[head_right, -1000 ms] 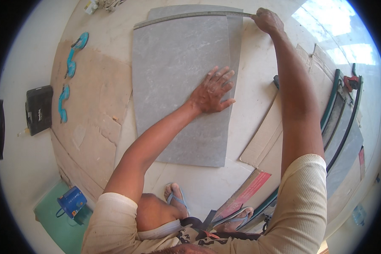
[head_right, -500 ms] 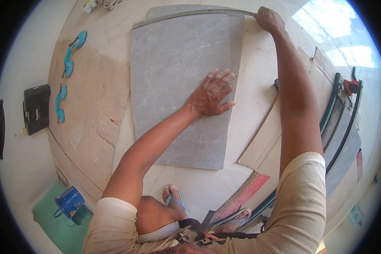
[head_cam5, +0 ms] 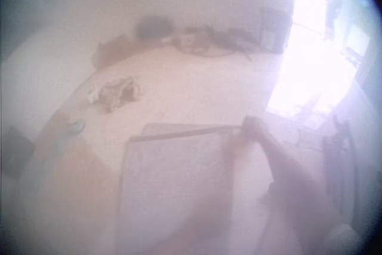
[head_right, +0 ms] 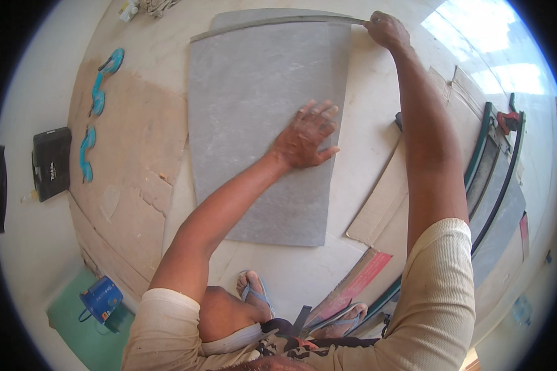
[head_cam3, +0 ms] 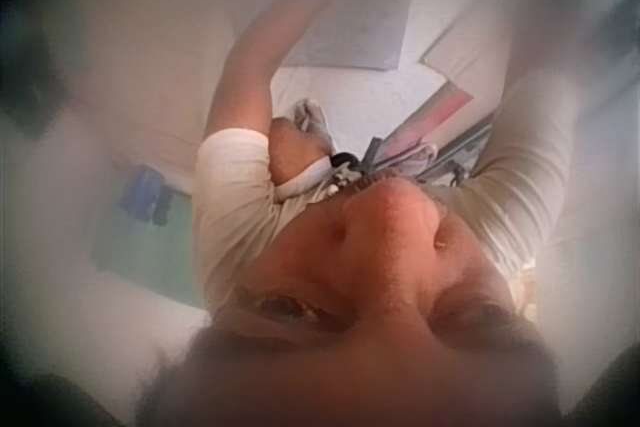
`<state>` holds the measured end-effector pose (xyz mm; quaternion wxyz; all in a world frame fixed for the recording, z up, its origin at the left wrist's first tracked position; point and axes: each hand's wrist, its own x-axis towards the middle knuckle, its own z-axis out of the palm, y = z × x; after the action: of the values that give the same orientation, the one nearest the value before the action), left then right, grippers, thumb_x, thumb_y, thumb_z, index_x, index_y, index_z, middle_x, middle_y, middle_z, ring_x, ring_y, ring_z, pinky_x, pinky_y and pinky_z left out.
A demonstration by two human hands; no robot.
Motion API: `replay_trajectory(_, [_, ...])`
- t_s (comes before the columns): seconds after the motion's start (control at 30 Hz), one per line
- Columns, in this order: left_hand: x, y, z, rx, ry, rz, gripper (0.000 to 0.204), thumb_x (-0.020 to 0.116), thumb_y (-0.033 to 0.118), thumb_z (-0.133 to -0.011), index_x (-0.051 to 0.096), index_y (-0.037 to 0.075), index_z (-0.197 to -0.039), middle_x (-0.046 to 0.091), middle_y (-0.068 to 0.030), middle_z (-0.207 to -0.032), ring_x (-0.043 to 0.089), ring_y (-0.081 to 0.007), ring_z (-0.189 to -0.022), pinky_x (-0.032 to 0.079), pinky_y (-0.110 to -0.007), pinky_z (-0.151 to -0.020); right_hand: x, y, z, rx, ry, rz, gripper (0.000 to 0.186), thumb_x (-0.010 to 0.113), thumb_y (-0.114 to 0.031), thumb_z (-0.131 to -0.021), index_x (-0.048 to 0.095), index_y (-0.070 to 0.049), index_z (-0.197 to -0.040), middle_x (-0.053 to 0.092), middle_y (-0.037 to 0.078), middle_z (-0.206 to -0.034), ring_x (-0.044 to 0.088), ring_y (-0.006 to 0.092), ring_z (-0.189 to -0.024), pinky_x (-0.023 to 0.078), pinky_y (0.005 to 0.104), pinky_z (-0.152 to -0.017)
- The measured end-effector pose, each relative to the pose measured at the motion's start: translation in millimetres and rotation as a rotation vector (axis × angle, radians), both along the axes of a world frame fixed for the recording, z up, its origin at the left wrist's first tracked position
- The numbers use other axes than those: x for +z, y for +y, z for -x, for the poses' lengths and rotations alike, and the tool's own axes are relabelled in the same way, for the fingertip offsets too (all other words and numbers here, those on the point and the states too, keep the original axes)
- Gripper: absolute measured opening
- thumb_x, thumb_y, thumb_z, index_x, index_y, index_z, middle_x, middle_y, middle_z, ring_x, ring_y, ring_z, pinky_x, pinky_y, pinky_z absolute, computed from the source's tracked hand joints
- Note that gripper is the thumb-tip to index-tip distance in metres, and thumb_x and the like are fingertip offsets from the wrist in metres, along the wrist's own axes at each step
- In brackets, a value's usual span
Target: The person measures and marks a large gray tile with a tape measure, then positions it on a manual tile cutter and scores it. They repeat the process with a second tile, measuring, marking, and cutting each one individually.
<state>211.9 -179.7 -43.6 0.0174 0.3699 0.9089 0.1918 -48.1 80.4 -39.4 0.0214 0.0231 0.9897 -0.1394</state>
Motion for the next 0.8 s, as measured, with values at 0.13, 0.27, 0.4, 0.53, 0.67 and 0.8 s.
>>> replay_trajectory(0.13, [-1,1,0,0.000,0.013,-0.003,0.049,0.065,0.046,-0.087,0.056,0.011,-0.122,0.040,-0.0109,-0.144,0.028,-0.0275,-0.142,0.022,-0.048,-0.121,12,0,-12,0.116,0.192,0.017,0.039,0.061,-0.048,-0.091,0.068,-0.013,-0.106,0.071,0.015,-0.091,0.067,0.0324,-0.087,0.051,0.0445,-0.078])
replay_trajectory(0.27, [-2,-3,-3,0.009,0.049,-0.019,0.049,0.065,0.045,-0.087,0.058,0.009,-0.120,0.042,-0.0109,-0.143,0.028,-0.0275,-0.141,0.022,-0.047,-0.121,32,-16,-35,0.197,0.233,0.119,0.038,0.061,-0.045,-0.092,0.070,-0.009,-0.100,0.069,0.012,-0.079,0.066,0.0221,-0.069,0.052,0.0402,-0.068])
replay_trajectory(0.4, [-2,-5,-4,-0.007,0.106,-0.004,0.053,0.062,0.047,-0.089,0.057,0.007,-0.124,0.042,-0.0119,-0.142,0.029,-0.0281,-0.140,0.022,-0.046,-0.120,63,-17,-77,0.153,0.005,0.183,0.035,0.065,-0.041,-0.088,0.070,-0.008,-0.098,0.070,0.018,-0.089,0.068,0.0313,-0.085,0.052,0.0427,-0.077])
replay_trajectory(0.53, [-14,-5,-6,0.012,0.158,-0.048,0.059,0.058,0.051,-0.090,0.055,0.005,-0.128,0.040,-0.0150,-0.147,0.029,-0.0301,-0.142,0.021,-0.046,-0.120,93,-22,-140,0.124,-0.064,0.185,0.037,0.066,-0.041,-0.087,0.069,-0.006,-0.097,0.069,0.017,-0.081,0.067,0.0297,-0.079,0.051,0.0408,-0.075])
replay_trajectory(0.67, [-18,-6,-11,0.053,0.247,-0.115,0.059,0.057,0.049,-0.091,0.053,0.004,-0.130,0.041,-0.0193,-0.147,0.034,-0.0330,-0.140,0.025,-0.049,-0.117,101,-5,-210,0.148,-0.067,0.178,0.037,0.064,-0.041,-0.087,0.069,-0.005,-0.097,0.068,0.015,-0.078,0.067,0.0271,-0.078,0.051,0.0396,-0.074])
replay_trajectory(0.8, [-29,-21,-38,0.121,0.168,-0.118,0.056,0.059,0.045,-0.091,0.053,0.004,-0.129,0.049,-0.0198,-0.139,0.042,-0.0347,-0.134,0.032,-0.051,-0.112,118,15,-293,0.118,-0.167,0.202,0.036,0.065,-0.039,-0.087,0.069,-0.005,-0.097,0.065,0.014,-0.075,0.064,0.0230,-0.074,0.050,0.0370,-0.073])
